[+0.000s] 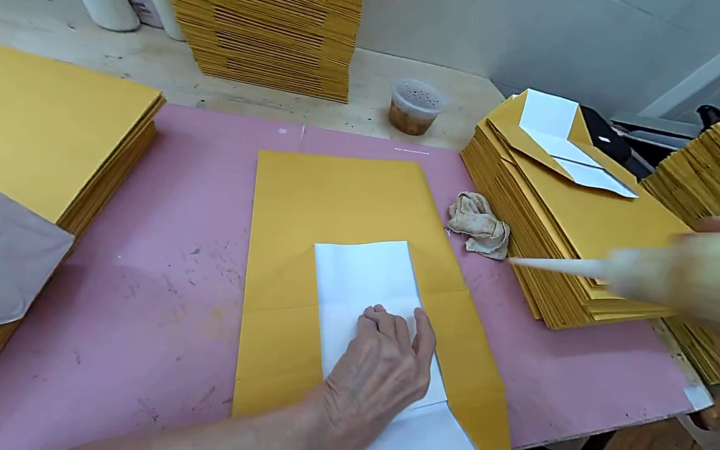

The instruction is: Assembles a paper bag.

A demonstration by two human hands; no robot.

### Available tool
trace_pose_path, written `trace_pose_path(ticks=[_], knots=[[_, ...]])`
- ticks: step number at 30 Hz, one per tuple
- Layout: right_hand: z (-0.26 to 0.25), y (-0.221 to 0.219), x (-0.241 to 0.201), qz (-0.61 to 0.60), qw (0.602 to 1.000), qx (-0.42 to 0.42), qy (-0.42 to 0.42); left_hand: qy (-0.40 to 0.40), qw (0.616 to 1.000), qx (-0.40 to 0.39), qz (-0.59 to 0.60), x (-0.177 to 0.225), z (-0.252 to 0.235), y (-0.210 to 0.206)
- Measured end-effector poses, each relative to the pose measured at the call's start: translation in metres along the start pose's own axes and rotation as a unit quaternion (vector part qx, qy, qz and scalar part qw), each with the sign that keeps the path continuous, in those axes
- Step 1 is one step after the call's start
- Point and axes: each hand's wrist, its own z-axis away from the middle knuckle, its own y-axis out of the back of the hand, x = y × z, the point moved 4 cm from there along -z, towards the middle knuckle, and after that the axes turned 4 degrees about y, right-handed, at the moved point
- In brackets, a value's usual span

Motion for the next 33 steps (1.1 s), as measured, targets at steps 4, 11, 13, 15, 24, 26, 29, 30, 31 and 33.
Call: trace_pose_path(ticks=[4,11,13,15,24,26,29,30,31,33], knots=[[-0.026,-0.079,0.036,-0.16,0.987,0.002,-0.026,0.008,0.999,-0.027,-0.046,0.013,0.003,-0.004],[-0.021,-0.114,0.081,-0.208,0.956,0.011,-0.207,0.009,0.995,-0.086,-0.04,0.018,0.004,-0.001],[-0.022,-0.111,0.087,-0.197,0.956,0.023,-0.214,0.002,0.994,-0.1,-0.044,0.02,0.004,0.0],[-0.026,-0.113,0.086,-0.197,0.96,0.022,-0.198,-0.002,0.993,-0.108,-0.055,0.022,0.004,0.0],[-0.041,-0.19,0.078,-0.268,0.923,-0.051,-0.272,-0.012,0.987,-0.146,-0.063,0.024,0.007,0.002],[-0.042,-0.197,0.078,-0.275,0.919,-0.042,-0.281,-0.015,0.986,-0.152,-0.061,0.025,0.007,0.002],[-0.039,-0.186,0.076,-0.271,0.937,-0.053,-0.213,-0.013,0.986,-0.159,-0.057,0.024,0.006,0.003],[-0.037,-0.177,0.075,-0.265,0.947,-0.071,-0.166,-0.009,0.986,-0.158,-0.053,0.024,0.006,0.003],[-0.036,-0.167,0.074,-0.246,0.958,-0.078,-0.127,-0.005,0.986,-0.157,-0.05,0.024,0.006,0.003],[-0.034,-0.149,0.074,-0.2,0.975,-0.061,-0.073,-0.003,0.986,-0.16,-0.043,0.024,0.006,0.004]])
